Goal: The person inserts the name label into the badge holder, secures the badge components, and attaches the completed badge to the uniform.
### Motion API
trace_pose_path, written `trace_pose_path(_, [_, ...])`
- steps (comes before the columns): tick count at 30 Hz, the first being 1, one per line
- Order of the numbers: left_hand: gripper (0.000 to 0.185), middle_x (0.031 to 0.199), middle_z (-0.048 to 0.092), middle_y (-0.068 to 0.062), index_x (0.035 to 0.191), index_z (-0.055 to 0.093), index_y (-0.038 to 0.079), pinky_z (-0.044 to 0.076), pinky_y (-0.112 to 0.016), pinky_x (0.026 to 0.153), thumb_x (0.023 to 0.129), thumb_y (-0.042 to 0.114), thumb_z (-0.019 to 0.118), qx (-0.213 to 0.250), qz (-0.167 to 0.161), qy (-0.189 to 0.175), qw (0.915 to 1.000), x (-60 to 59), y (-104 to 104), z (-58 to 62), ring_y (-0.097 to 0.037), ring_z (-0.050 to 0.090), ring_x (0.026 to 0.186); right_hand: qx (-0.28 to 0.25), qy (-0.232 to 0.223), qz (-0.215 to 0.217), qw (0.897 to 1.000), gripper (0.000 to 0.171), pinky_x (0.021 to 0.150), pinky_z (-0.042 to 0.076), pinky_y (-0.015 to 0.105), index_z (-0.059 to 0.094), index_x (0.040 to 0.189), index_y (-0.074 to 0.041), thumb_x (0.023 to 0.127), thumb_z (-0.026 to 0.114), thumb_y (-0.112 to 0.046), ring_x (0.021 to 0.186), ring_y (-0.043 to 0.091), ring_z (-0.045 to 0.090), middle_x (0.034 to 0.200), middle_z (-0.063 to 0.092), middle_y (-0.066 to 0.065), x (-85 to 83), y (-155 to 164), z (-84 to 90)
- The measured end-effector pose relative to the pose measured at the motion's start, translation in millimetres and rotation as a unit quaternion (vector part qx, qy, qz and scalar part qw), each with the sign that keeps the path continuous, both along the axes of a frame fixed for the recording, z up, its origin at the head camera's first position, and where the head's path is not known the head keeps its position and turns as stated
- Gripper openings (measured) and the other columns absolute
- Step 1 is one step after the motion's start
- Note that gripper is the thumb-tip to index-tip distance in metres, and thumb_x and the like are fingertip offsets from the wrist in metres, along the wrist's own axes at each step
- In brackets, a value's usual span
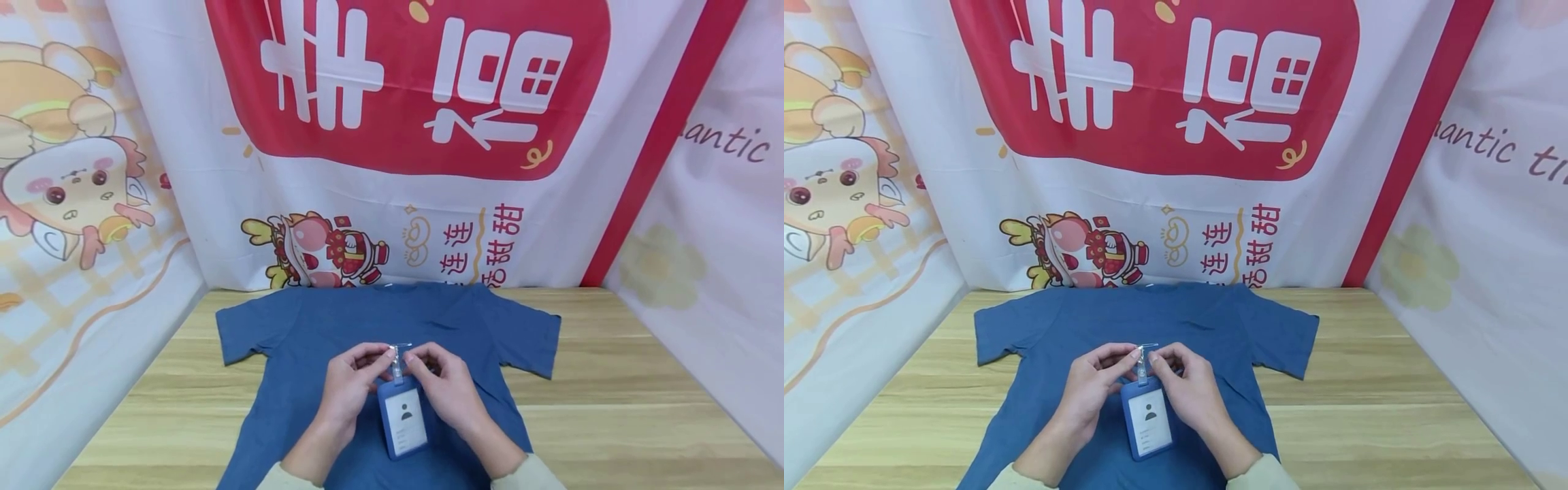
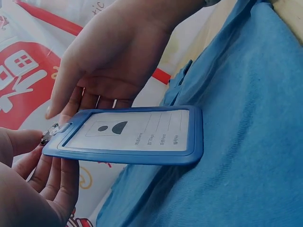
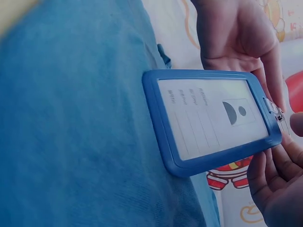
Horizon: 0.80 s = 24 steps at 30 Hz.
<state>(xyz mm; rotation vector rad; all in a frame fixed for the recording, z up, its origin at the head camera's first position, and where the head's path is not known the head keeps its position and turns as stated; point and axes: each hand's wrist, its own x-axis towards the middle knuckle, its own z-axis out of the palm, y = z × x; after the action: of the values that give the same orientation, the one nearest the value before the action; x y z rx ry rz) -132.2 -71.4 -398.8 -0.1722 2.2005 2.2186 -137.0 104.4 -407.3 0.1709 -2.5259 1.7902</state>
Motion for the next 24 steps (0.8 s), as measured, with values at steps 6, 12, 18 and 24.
trace_pose_path(6, [0.030, 0.098, 0.079, 0.001, 0.119, 0.080, 0.010, 0.053, -0.030, 0.070, 0.098, 0.033, 0.082, -0.003, -0.016, 0.007, 0.9998, 1.6, 1.0, -2.6, -0.014, 0.073, 0.081, -0.060, -0.039, -0.014, 0.997, 0.029, 0.072, 0.056, 0.031, 0.076, 0.114, -0.012, 0.109, 0.064, -0.038, 0.086, 0.019, 0.064, 0.097, 0.078, 0.005, -2.6, 2.1, 1.6])
trace_pose_path(12, [0.032, 0.102, 0.078, -0.002, 0.120, 0.079, 0.011, 0.054, -0.031, 0.070, 0.099, 0.035, 0.081, -0.005, -0.042, 0.001, 0.9991, 1.9, 1.7, -5.2, -0.016, 0.072, 0.081, -0.085, -0.052, -0.018, 0.995, 0.023, 0.069, 0.056, 0.030, 0.075, 0.113, -0.010, 0.109, 0.066, -0.030, 0.082, 0.019, 0.063, 0.094, 0.075, 0.006, -4.2, 4.6, 0.4])
trace_pose_path(18, [0.032, 0.103, 0.078, -0.001, 0.121, 0.079, 0.012, 0.054, -0.032, 0.071, 0.099, 0.036, 0.080, -0.009, -0.037, -0.010, 0.9992, -0.9, 3.2, -8.0, -0.015, 0.072, 0.082, -0.096, -0.069, -0.025, 0.993, 0.020, 0.069, 0.056, 0.029, 0.076, 0.112, -0.010, 0.108, 0.067, -0.028, 0.083, 0.019, 0.063, 0.094, 0.076, 0.005, -5.8, 6.5, 0.5])
trace_pose_path(24, [0.032, 0.105, 0.079, -0.002, 0.122, 0.079, 0.012, 0.054, -0.031, 0.071, 0.099, 0.035, 0.080, -0.011, -0.047, 0.000, 0.9988, 1.1, 3.7, -6.5, -0.015, 0.072, 0.081, -0.123, -0.096, -0.038, 0.987, 0.026, 0.069, 0.055, 0.028, 0.078, 0.110, -0.009, 0.108, 0.068, -0.032, 0.080, 0.019, 0.063, 0.090, 0.075, 0.004, -7.3, 7.5, 2.5])
